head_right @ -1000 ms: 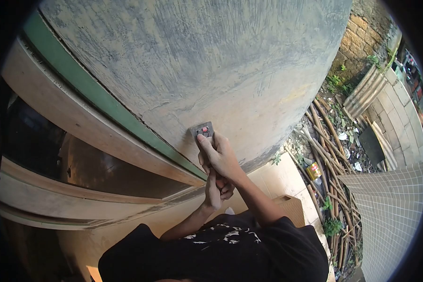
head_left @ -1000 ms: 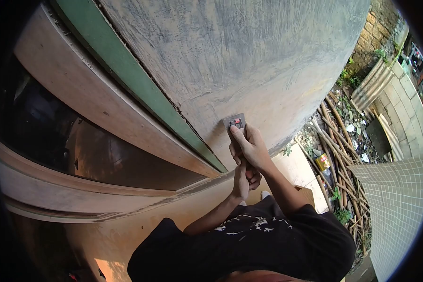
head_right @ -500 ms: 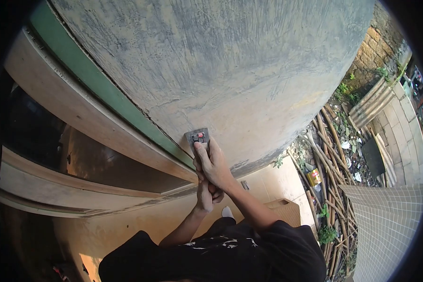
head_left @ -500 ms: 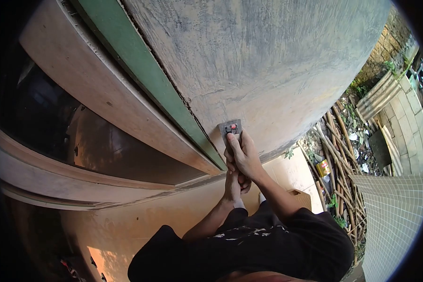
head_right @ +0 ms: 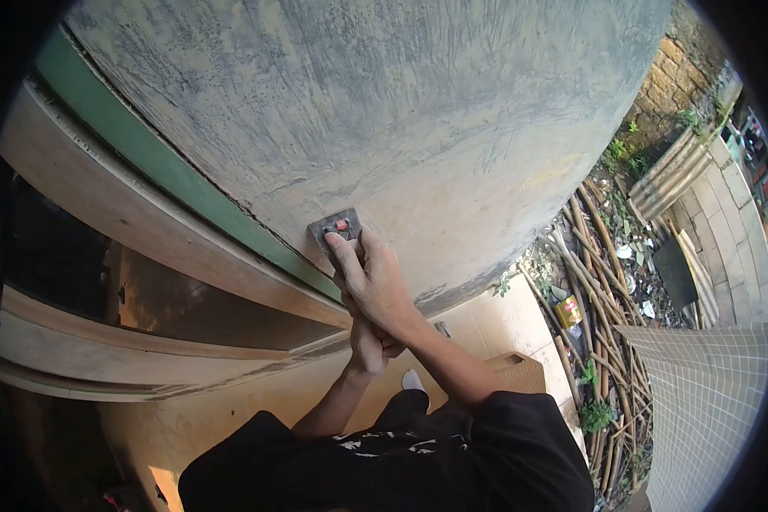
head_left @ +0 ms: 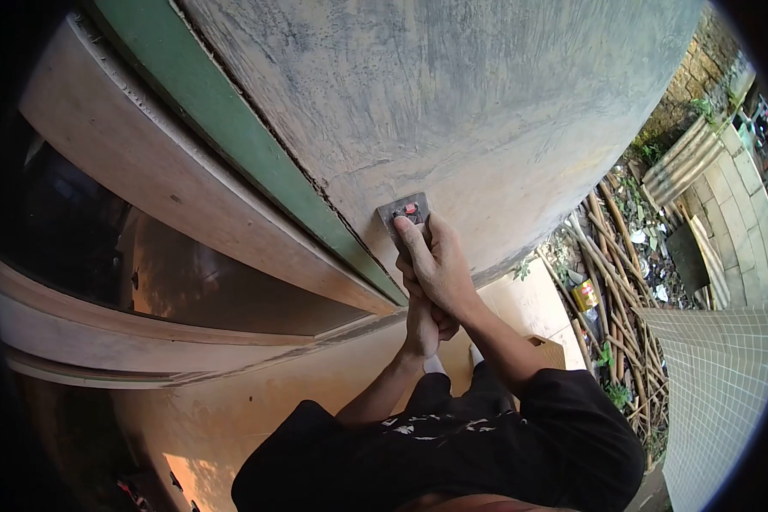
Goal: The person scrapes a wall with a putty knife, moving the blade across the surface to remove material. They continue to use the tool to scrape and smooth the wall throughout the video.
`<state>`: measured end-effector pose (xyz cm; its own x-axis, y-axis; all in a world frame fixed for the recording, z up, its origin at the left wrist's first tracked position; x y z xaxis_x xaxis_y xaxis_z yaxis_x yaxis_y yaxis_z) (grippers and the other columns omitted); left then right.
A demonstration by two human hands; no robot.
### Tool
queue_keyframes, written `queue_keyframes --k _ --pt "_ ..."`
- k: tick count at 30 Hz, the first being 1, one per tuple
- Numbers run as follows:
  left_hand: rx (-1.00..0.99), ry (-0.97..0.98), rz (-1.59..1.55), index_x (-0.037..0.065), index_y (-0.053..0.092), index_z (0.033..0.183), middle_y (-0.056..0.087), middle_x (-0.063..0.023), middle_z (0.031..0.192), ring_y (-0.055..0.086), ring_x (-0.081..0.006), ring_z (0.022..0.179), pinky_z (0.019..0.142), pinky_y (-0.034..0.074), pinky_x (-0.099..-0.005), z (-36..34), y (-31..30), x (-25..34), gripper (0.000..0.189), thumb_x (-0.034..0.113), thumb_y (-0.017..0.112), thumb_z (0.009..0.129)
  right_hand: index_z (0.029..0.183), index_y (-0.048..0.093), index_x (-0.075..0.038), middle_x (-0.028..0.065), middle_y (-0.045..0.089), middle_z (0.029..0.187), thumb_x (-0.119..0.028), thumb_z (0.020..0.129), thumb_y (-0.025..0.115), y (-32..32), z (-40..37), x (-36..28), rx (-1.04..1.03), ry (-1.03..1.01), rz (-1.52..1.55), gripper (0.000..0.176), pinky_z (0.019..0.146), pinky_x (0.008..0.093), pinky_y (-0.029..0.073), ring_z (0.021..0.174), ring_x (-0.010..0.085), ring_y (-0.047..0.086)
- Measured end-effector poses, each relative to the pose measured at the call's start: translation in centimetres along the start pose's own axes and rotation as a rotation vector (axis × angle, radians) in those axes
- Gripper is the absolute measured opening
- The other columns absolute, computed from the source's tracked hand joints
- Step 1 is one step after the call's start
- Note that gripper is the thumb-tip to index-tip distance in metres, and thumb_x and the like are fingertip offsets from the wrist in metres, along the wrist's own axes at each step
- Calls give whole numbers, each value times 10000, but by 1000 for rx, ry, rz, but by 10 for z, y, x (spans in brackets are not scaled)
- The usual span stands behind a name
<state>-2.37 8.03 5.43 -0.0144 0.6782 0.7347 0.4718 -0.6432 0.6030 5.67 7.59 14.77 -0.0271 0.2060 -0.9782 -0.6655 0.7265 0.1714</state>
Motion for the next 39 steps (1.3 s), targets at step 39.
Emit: queue_keyframes --k 39 --pt "-150 128 128 139 461 945 317 34 494 258 -59 342 313 176 -197 4 -18 -35 501 597 260 909 879 364 -38 21 384 499 -249 967 413 -23 -14 23 -118 76 156 233 304 235 309 337 92 365"
Point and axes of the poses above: each hand's wrist, its own z-axis towards the middle knuckle, its own y-axis out of the palm, x = y × z, the point moved 2 cm from there along z, towards the middle knuckle
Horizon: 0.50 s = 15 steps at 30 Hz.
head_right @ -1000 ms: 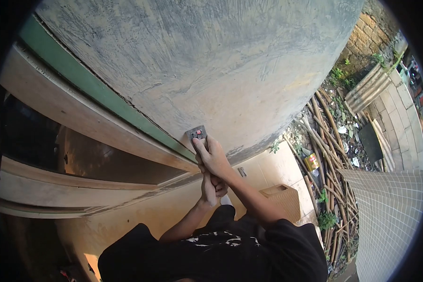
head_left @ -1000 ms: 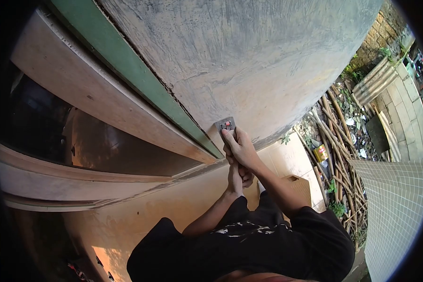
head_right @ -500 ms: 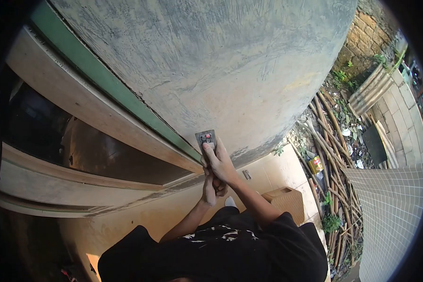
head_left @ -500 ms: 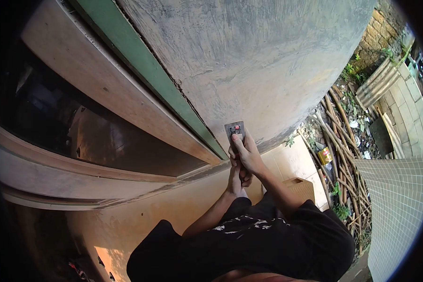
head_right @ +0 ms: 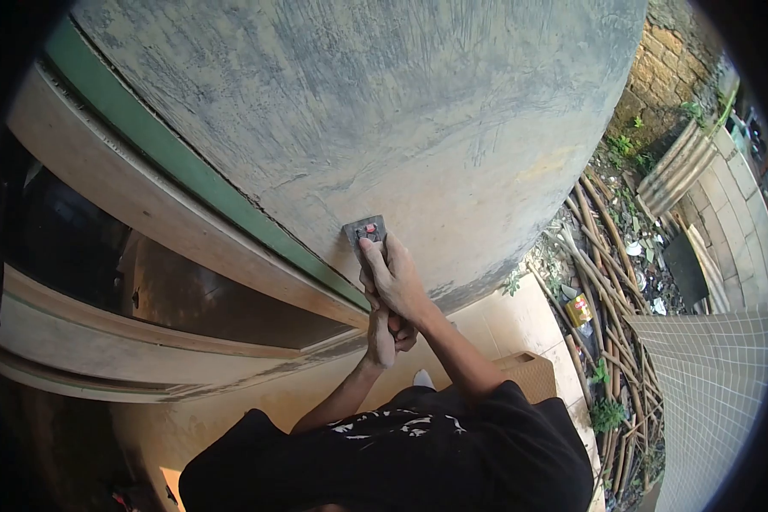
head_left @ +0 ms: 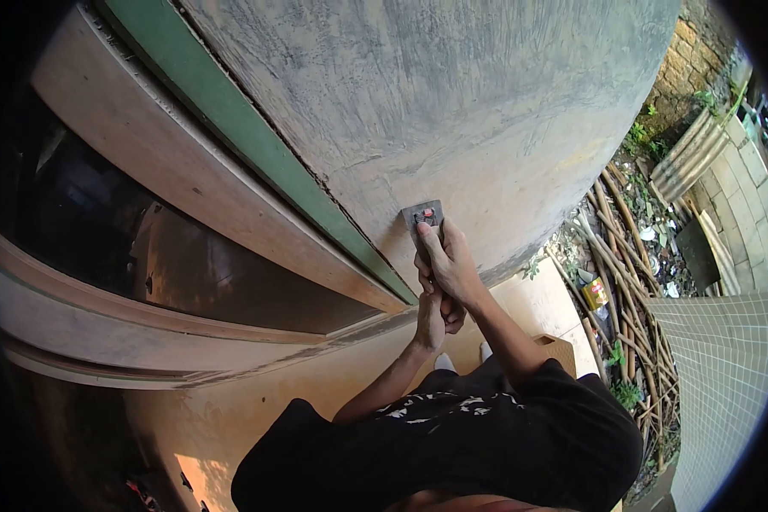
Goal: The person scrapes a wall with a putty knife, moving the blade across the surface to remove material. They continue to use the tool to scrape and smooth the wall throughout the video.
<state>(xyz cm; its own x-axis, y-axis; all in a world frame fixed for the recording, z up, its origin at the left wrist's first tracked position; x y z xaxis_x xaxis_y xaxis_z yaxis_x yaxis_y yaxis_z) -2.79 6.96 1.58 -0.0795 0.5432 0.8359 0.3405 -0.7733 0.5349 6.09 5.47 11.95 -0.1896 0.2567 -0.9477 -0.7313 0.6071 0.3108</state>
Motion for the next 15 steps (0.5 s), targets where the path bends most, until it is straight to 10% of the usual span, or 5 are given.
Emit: queue_keyframes --k 14,15 --pt "184 -71 42 164 476 991 295 81 463 266 -42 324 295 190 -198 14 33 35 581 667 208 877 832 474 11 -6 431 532 -224 929 505 5 11 -36 102 4 -160 255 382 241 331 442 60 410" --pt "206 -45 -62 115 472 927 310 65 477 297 -45 327 298 233 -198 10 39 34 393 475 314 929 822 482 14 6 451 520 -223 928 506 2 11 -28 111 45 -159 261 380 245 339 440 62 425"
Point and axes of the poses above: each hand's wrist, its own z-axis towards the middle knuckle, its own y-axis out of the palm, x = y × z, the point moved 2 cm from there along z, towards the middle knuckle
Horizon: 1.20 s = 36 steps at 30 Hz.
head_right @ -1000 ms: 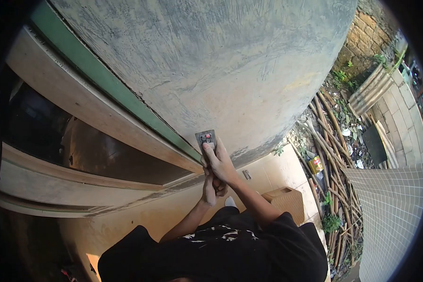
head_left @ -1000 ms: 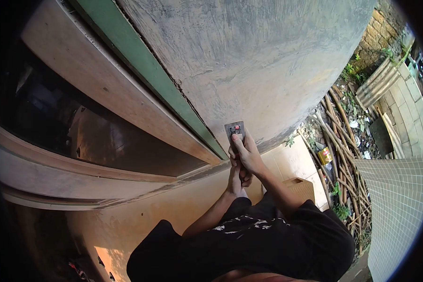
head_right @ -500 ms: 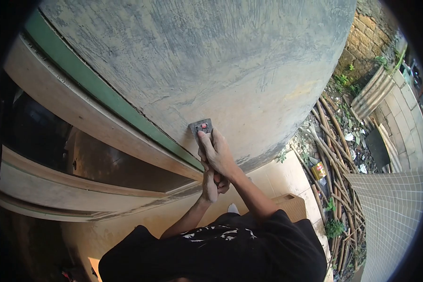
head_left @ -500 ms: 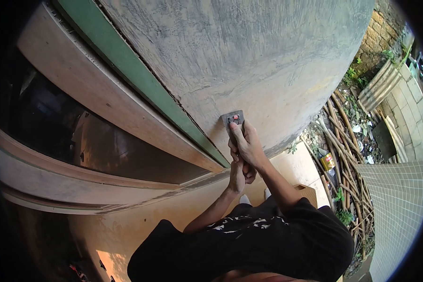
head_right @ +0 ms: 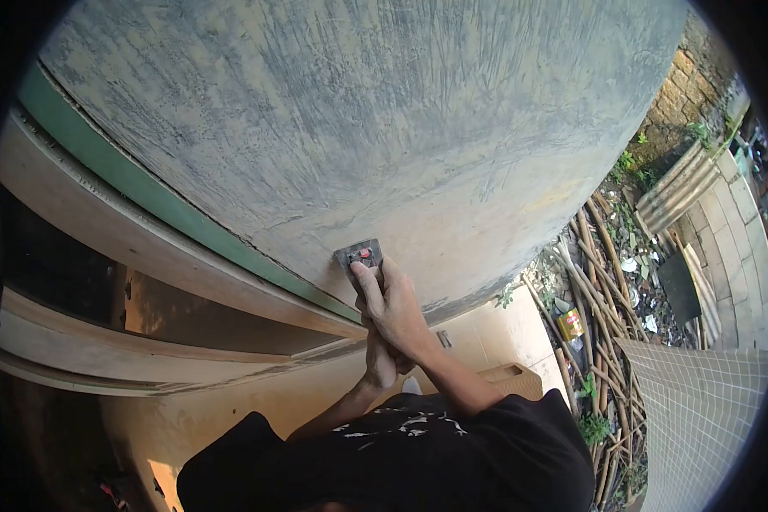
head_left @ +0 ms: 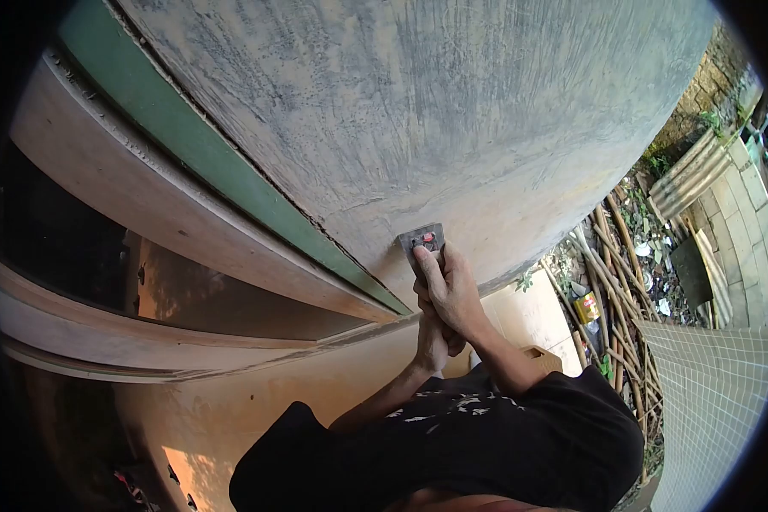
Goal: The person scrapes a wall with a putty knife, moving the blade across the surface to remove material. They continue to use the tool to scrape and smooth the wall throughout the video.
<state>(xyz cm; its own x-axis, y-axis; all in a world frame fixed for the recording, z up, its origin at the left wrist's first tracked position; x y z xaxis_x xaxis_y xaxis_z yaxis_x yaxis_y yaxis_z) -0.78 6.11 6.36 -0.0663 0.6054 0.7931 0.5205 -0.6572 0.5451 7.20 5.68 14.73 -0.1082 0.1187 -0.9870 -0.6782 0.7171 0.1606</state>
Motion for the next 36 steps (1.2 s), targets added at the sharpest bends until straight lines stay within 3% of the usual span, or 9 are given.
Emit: queue_keyframes --k 3,4,11,17,20,22,25,29,36 --pt "-116 -58 -40 122 453 923 315 65 481 296 -44 327 298 230 -197 -4 0 -3 390 481 302 932 821 490 15 19 463 507 -224 927 507 -3 -2 3 -4 62 4 262 379 248 343 432 64 435" --pt "-38 -57 -77 129 451 876 302 68 476 291 -45 330 299 217 -196 -7 7 0 400 493 295 931 819 491 16 19 464 504 -227 927 508 -3 -3 -6 -5 103 15 266 378 249 342 424 65 431" --pt "-104 16 -133 131 443 784 276 72 466 275 -44 332 303 201 -199 -1 3 -7 406 471 288 943 829 485 13 6 453 506 -224 929 505 -2 -1 -14 -44 27 -8 258 372 240 329 421 60 420" --pt "-73 -65 -151 135 415 744 273 72 462 264 -46 326 296 192 -202 -1 2 -10 400 451 286 951 814 486 17 18 466 508 -223 925 511 -2 -3 -25 -30 61 -5 266 370 248 333 418 67 434" --pt "-182 102 -115 139 413 746 266 70 462 257 -44 323 290 187 -201 -1 4 -4 403 463 287 949 811 483 17 18 467 508 -225 925 511 -1 -2 -22 -45 -11 -29 269 367 245 333 414 71 443" --pt "-15 -115 -136 143 397 698 248 69 456 244 -48 319 290 181 -202 -12 7 -3 413 456 293 947 822 483 16 18 471 510 -231 925 510 0 -5 -7 -14 12 -62 269 363 242 342 407 71 446" --pt "26 -74 -148 147 379 644 231 72 452 234 -54 319 294 175 -206 -14 15 7 432 442 289 947 827 489 15 20 471 510 -236 927 504 2 -4 -11 -19 48 -19 271 359 240 350 400 72 445" --pt "-168 75 -106 152 338 617 223 69 450 234 -53 327 300 169 -210 -1 5 12 434 441 315 939 813 485 9 21 471 511 -237 927 505 9 -1 -34 -77 -62 40 272 354 239 353 401 70 447" --pt "-65 -41 -69 139 319 598 245 61 466 255 -55 342 310 177 -205 -11 9 21 462 455 325 935 804 478 -2 -2 438 514 -249 929 504 10 -3 -22 -10 -23 64 278 347 235 327 405 57 420"
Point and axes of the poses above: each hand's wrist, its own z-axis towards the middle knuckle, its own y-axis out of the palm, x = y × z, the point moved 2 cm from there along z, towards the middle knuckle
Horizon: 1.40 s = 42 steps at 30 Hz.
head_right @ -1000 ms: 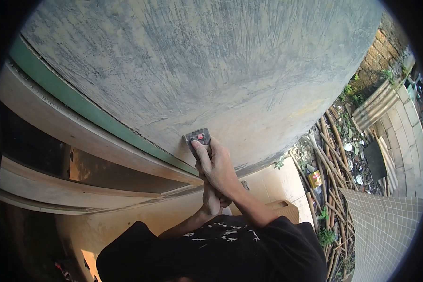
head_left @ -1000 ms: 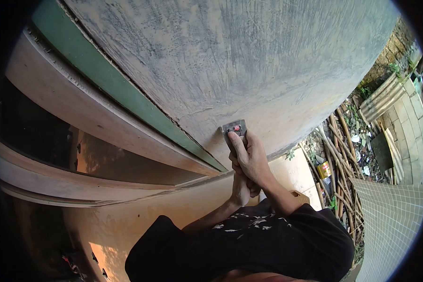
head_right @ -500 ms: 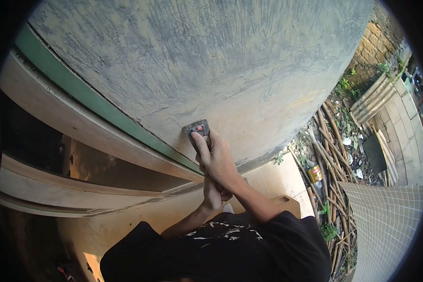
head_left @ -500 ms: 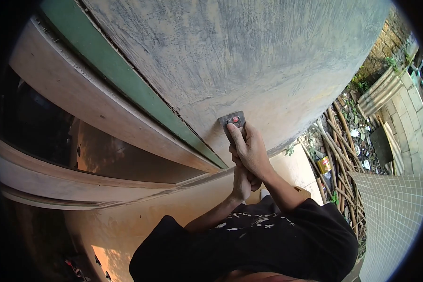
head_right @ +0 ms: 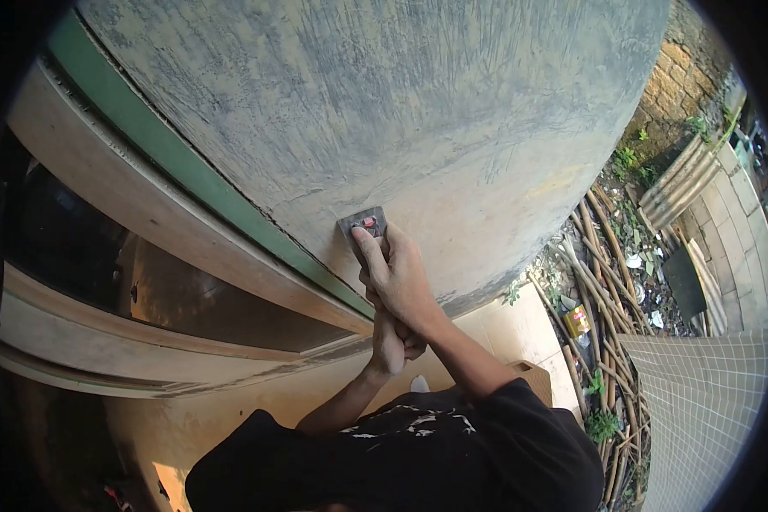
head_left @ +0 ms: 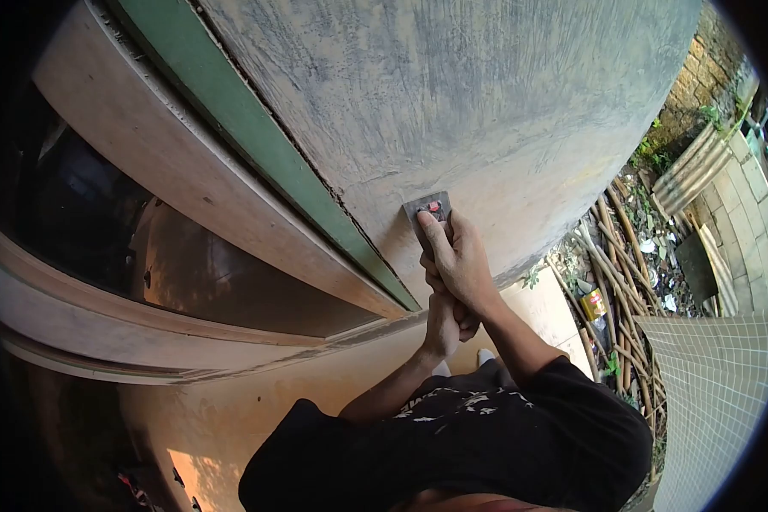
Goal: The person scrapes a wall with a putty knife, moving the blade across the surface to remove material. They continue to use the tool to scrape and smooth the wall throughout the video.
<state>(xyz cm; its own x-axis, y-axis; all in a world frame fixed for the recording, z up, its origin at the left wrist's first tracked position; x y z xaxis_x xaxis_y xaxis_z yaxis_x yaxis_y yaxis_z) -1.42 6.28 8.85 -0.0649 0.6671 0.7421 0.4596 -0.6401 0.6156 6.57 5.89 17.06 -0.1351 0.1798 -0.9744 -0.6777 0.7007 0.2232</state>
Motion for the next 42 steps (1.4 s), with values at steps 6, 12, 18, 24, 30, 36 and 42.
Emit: queue_keyframes --k 6,12,18,24,30,36,42 --pt "-71 8 92 188 423 769 238 76 467 200 -52 331 319 151 -187 1 3 4 535 662 203 882 804 470 -5 -14 419 505 -237 927 508 4 -1 -19 -7 -54 -32 266 341 235 310 396 52 396" --pt "-129 -17 -21 195 413 707 256 80 478 208 -50 342 319 141 -186 7 2 1 477 603 261 902 790 456 -11 -17 413 499 -244 929 508 6 -1 -29 33 -54 -77 277 322 225 291 377 48 381" --pt "-158 16 29 190 437 724 270 78 486 216 -52 353 324 142 -183 6 -1 3 508 630 243 887 769 435 -16 -11 418 496 -263 929 508 7 -2 -20 60 -83 -78 303 313 226 297 368 56 394" --pt "-51 -104 -25 198 418 687 273 78 480 221 -49 349 313 139 -182 -2 4 -14 489 611 257 893 787 450 -1 -9 408 486 -281 928 503 1 -4 -17 38 -17 -116 317 304 235 301 356 66 393" --pt "-10 -44 -117 143 440 761 260 55 452 200 -58 318 299 136 -202 -4 23 -12 475 564 288 916 781 429 -24 -21 393 487 -282 935 493 -10 -5 -22 -83 -12 -94 307 310 228 299 354 56 367" --pt "-465 -18 -175 121 433 634 291 0 372 234 -115 210 209 209 -218 -13 -1 -21 701 748 180 816 934 522 44 165 611 680 -313 930 480 -39 -46 -4 -135 -201 -313 360 518 316 476 566 212 613" --pt "-859 -137 -635 76 419 582 360 -41 364 323 -141 210 208 267 -244 -27 -16 -45 735 739 212 821 1040 558 56 126 621 853 -275 934 460 -48 -88 25 -415 -4 -318 361 706 271 456 801 143 575"
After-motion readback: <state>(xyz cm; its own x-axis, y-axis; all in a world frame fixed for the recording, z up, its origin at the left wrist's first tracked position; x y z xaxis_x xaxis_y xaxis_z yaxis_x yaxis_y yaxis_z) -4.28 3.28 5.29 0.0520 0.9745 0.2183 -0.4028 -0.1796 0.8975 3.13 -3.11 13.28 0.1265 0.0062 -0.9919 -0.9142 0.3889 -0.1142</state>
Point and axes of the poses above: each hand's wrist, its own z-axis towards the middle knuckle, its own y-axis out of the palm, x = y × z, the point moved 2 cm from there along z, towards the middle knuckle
